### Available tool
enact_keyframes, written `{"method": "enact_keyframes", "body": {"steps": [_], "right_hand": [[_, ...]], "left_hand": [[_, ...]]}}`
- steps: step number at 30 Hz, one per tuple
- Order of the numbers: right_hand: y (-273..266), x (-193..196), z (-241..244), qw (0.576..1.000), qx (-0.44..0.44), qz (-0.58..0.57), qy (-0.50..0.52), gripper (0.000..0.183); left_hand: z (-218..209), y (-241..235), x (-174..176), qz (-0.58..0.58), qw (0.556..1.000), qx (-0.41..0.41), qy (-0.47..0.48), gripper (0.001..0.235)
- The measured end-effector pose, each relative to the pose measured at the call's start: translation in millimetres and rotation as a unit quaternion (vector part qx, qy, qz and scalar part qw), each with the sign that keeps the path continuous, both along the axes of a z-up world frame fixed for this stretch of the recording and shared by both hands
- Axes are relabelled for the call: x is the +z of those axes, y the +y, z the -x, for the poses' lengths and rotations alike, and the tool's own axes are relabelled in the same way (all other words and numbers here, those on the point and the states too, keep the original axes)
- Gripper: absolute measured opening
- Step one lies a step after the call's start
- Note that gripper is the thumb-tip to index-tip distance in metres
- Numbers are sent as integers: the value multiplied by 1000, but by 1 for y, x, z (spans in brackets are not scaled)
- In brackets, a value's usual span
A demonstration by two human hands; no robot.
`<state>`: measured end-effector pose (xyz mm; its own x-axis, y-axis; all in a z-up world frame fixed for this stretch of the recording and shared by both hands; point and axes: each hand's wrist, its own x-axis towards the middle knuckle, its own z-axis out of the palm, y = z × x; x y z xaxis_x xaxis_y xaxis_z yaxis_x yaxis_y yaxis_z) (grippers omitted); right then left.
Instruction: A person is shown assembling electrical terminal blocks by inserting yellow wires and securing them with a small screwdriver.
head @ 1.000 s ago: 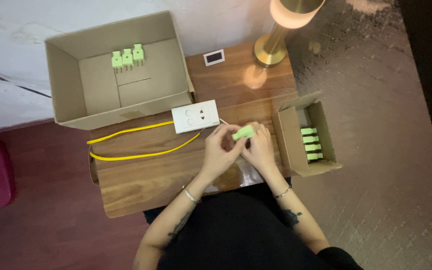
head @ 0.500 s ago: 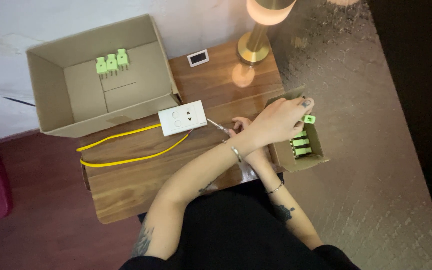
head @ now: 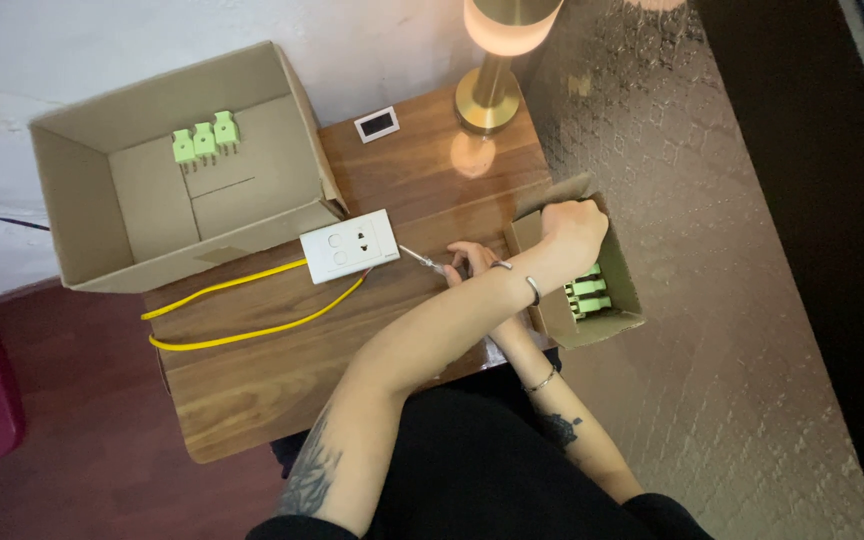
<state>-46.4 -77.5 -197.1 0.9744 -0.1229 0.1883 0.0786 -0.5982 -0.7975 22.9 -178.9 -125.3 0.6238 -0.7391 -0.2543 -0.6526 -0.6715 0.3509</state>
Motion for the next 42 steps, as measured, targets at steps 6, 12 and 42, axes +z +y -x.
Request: {"method": "enact_keyframes", "body": {"steps": [6,12,42], "right_hand": [[3,11,-2,1000,-4,5,8,30],[1,22,-5,999,-11,26,20,23],[15,95,8,998,34,38,-24,18]], "left_hand": [[-3,21,31,70,995,37,67,13],[2,42,67,106,990,44,82,14],[-218,491,67,-145,879,430,-147,17]]}}
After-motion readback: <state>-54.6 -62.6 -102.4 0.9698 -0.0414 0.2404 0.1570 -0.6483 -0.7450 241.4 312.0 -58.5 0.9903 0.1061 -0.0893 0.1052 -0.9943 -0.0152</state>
